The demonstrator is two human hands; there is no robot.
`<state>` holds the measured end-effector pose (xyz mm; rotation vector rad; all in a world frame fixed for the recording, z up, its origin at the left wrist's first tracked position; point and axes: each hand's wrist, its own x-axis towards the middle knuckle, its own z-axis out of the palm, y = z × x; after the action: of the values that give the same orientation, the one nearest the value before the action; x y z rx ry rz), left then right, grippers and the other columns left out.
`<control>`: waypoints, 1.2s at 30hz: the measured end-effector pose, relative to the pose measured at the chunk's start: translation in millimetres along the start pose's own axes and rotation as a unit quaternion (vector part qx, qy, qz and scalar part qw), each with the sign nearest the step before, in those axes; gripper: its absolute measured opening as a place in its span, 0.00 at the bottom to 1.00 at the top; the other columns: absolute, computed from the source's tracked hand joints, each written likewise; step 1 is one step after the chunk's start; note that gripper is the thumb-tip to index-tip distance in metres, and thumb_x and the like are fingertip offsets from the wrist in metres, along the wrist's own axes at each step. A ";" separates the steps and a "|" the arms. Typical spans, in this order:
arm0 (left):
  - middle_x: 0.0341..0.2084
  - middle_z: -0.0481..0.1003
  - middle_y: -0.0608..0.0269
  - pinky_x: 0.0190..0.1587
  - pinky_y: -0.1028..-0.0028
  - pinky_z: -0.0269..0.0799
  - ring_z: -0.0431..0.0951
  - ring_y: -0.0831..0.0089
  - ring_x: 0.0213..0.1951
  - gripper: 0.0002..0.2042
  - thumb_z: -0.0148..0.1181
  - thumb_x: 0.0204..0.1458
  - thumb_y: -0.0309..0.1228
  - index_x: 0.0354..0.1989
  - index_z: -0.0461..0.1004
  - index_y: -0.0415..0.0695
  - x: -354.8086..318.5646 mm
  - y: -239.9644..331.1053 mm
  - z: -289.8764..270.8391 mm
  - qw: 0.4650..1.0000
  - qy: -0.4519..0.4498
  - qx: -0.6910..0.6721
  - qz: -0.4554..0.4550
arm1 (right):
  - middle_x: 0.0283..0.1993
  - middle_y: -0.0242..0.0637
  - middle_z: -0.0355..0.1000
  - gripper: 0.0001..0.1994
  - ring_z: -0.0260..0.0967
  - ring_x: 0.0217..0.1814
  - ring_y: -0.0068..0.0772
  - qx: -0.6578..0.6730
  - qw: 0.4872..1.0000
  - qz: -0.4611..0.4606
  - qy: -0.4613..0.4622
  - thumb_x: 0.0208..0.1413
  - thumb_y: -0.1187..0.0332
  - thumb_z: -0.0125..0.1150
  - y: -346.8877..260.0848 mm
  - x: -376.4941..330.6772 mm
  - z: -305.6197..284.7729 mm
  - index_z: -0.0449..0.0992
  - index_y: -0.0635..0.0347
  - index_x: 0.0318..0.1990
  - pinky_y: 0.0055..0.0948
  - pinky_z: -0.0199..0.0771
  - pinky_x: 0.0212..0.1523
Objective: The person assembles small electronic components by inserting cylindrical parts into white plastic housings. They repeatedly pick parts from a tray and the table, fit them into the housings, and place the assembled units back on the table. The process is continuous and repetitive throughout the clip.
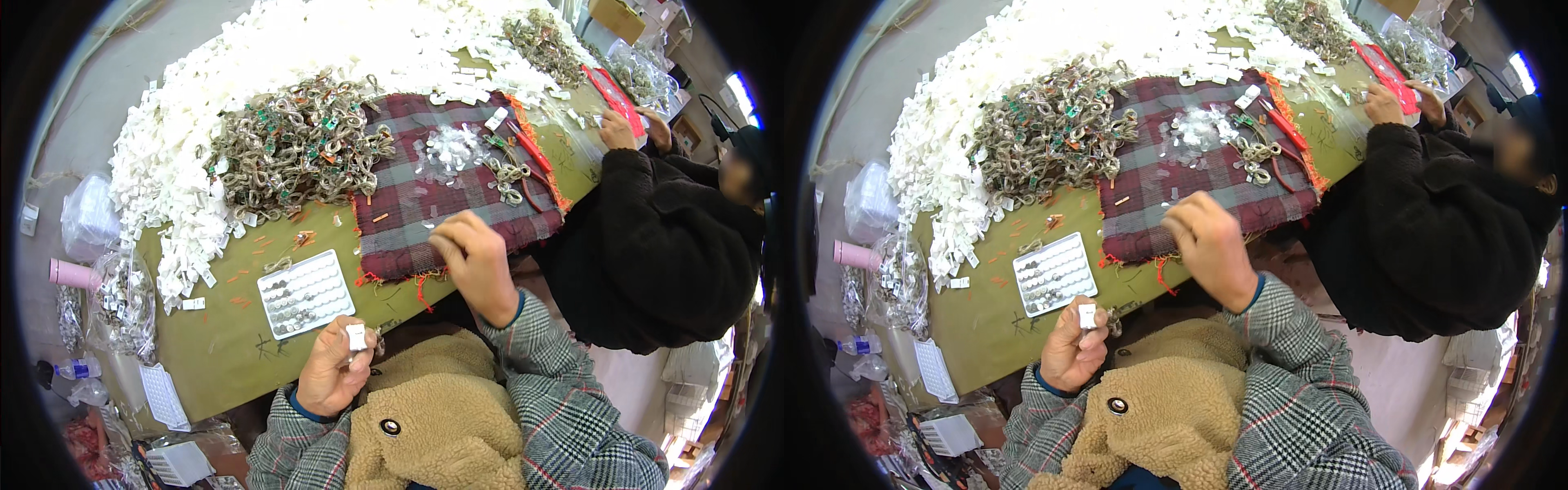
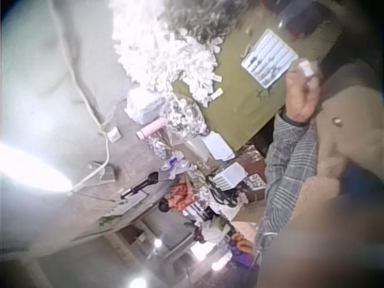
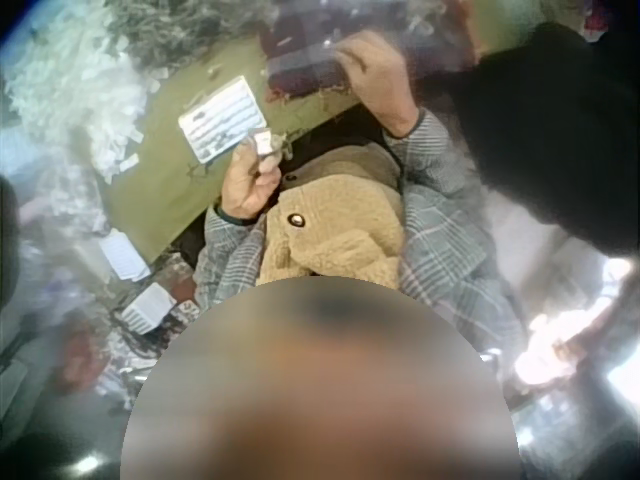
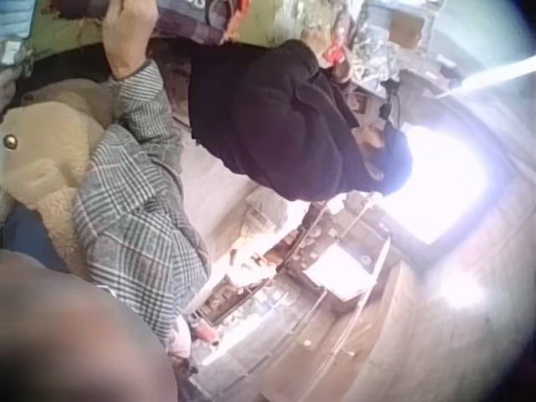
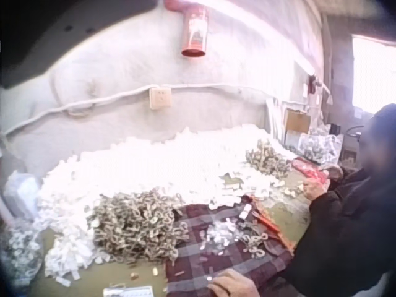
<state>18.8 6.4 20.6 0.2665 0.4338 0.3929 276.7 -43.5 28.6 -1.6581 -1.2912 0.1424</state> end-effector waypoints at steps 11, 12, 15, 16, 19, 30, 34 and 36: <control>0.42 0.76 0.50 0.30 0.81 0.80 0.79 0.72 0.38 0.12 0.55 0.63 0.32 0.51 0.70 0.39 2.5 -0.4 -3.2 0.997 0.026 0.039 0.059 | 0.31 0.41 0.67 0.04 0.69 0.34 0.46 -0.145 0.989 -0.024 0.002 0.48 0.78 0.64 11.2 11.9 20.7 0.74 0.64 0.32 0.40 0.70 0.38; 0.43 0.76 0.49 0.32 0.80 0.82 0.80 0.71 0.39 0.14 0.54 0.63 0.31 0.54 0.69 0.38 0.8 0.3 -4.0 0.998 0.016 0.015 0.063 | 0.32 0.41 0.67 0.05 0.69 0.35 0.46 -0.139 0.990 -0.029 -0.004 0.48 0.77 0.64 6.2 12.7 20.6 0.74 0.63 0.31 0.41 0.70 0.38; 0.44 0.76 0.49 0.32 0.80 0.81 0.80 0.70 0.40 0.16 0.53 0.64 0.29 0.57 0.68 0.37 -7.3 4.4 -7.6 0.996 0.032 0.021 0.086 | 0.33 0.42 0.68 0.06 0.71 0.34 0.45 -0.002 0.997 -0.030 -0.076 0.50 0.81 0.61 -24.6 1.1 25.0 0.74 0.63 0.35 0.38 0.72 0.36; 0.44 0.76 0.49 0.33 0.80 0.82 0.80 0.70 0.39 0.15 0.52 0.64 0.28 0.57 0.69 0.36 -10.9 5.6 -8.9 0.995 0.016 0.008 0.093 | 0.33 0.42 0.69 0.06 0.71 0.34 0.44 0.066 0.990 -0.031 -0.118 0.50 0.82 0.60 -39.7 -8.3 28.2 0.74 0.64 0.36 0.37 0.72 0.35; 0.42 0.77 0.50 0.34 0.79 0.82 0.80 0.71 0.38 0.14 0.52 0.64 0.27 0.55 0.71 0.35 -23.1 8.4 -11.0 0.993 -0.011 0.017 0.113 | 0.32 0.41 0.71 0.10 0.72 0.34 0.41 0.167 0.954 -0.117 -0.218 0.49 0.84 0.59 -75.9 -23.9 38.1 0.75 0.65 0.40 0.33 0.74 0.36; 0.35 0.77 0.56 0.18 0.85 0.69 0.77 0.78 0.29 0.11 0.54 0.63 0.31 0.46 0.72 0.35 -53.5 13.4 -17.5 0.990 0.003 0.051 0.130 | 0.30 0.38 0.72 0.26 0.71 0.32 0.40 0.142 0.915 -0.262 -0.273 0.39 0.83 0.61 -110.2 -26.9 60.7 0.74 0.64 0.53 0.36 0.74 0.34; 0.35 0.78 0.54 0.21 0.84 0.72 0.79 0.76 0.29 0.09 0.52 0.64 0.29 0.44 0.72 0.34 -52.2 14.2 -19.9 0.994 -0.003 0.034 0.102 | 0.29 0.37 0.71 0.28 0.71 0.32 0.40 0.111 0.898 -0.266 -0.333 0.40 0.80 0.60 -109.3 -20.5 53.4 0.71 0.65 0.55 0.36 0.73 0.34; 0.32 0.78 0.57 0.17 0.85 0.67 0.77 0.77 0.27 0.10 0.55 0.62 0.31 0.43 0.73 0.35 -51.4 11.1 -19.1 0.993 0.027 0.062 0.097 | 0.30 0.38 0.71 0.28 0.71 0.32 0.40 0.106 0.890 -0.266 -0.355 0.41 0.79 0.59 -107.6 -18.8 50.8 0.70 0.65 0.56 0.36 0.73 0.34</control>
<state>-36.2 -2.2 25.7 0.4208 0.4880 0.5664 165.7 -33.1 74.2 -1.0267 -2.1485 0.5725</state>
